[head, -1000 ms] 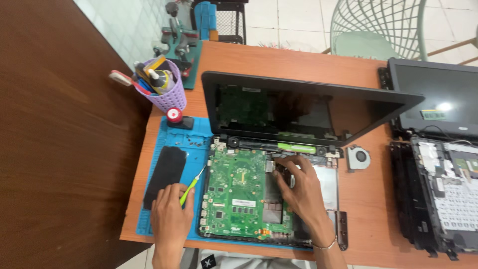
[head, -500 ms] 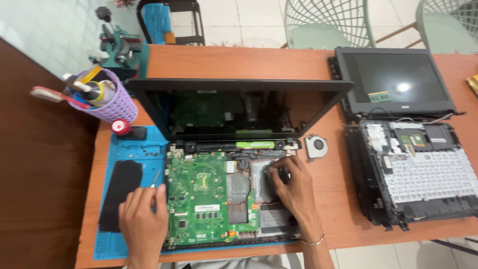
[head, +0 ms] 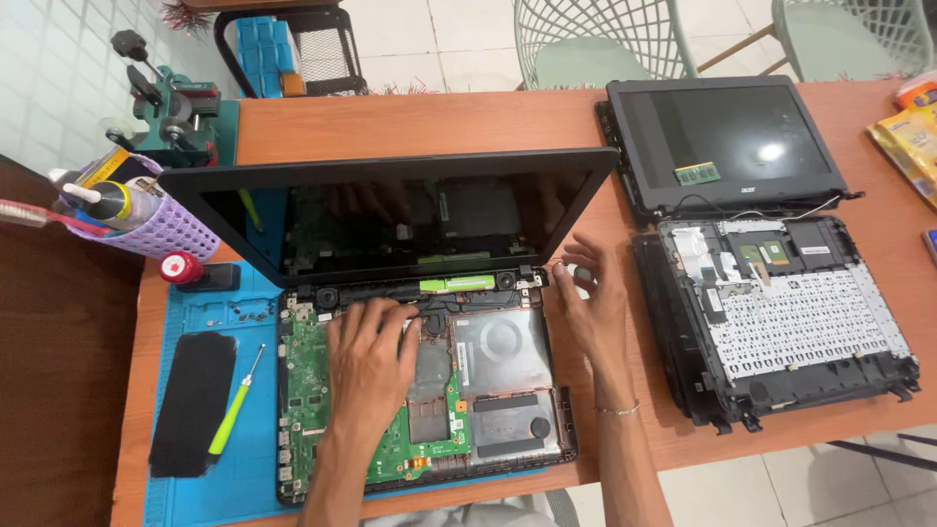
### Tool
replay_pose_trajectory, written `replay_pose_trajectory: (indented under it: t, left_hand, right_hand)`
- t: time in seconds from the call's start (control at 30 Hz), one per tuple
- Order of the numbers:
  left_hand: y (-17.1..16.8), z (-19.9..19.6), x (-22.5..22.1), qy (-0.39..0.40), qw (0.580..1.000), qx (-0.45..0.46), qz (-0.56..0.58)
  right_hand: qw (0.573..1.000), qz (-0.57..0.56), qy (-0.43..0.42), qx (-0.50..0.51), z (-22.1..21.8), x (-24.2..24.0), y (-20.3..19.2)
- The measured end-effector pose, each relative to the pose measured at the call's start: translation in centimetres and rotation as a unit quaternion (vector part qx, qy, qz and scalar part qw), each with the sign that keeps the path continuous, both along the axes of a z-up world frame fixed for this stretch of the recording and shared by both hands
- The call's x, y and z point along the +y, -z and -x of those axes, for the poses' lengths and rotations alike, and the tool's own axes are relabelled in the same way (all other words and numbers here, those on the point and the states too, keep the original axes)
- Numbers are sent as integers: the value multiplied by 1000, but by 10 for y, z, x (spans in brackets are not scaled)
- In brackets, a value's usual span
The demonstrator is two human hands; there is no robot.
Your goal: The person works on the internal components of a laptop by hand, using a screwdriver to remove or secure internal parts. The person manipulates a small fan and reconnects internal wiring within the laptop chassis.
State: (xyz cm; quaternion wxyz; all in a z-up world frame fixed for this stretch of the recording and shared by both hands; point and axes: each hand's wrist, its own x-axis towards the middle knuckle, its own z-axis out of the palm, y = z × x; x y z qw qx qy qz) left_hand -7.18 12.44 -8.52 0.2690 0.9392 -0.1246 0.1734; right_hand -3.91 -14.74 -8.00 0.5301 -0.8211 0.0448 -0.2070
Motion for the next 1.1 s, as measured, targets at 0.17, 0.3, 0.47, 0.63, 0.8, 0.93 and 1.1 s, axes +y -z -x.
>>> replay_pose_trajectory:
  t: [0.17, 0.3, 0.47, 0.63, 0.8, 0.93, 1.1]
  left_hand:
    - [4, -5, -19, 64, 998, 4, 5]
    - [5, -11, -45, 120, 993, -7, 18]
    - [8, -26, -79, 144, 989, -3, 11]
    - [17, -35, -100, 129, 992, -12, 5]
    - [22, -34, -102, 126, 991, -34, 32]
    - [19, -32, -99, 120, 991, -37, 54]
    - [21, -28, -100, 128, 986, -84, 69]
  right_hand:
    - [995, -43, -73, 46, -16, -10, 14]
    - [992, -34, -93, 73, -25, -23, 28]
    - [983, -64, -134, 106, -35, -27, 26]
    - [988, -34, -144, 46, -37, -19, 22]
    - [993, -19, -106, 53, -40, -19, 37]
    - [994, -12, -93, 51, -42, -17, 40]
    - [991, -56, -103, 66, -40, -17, 37]
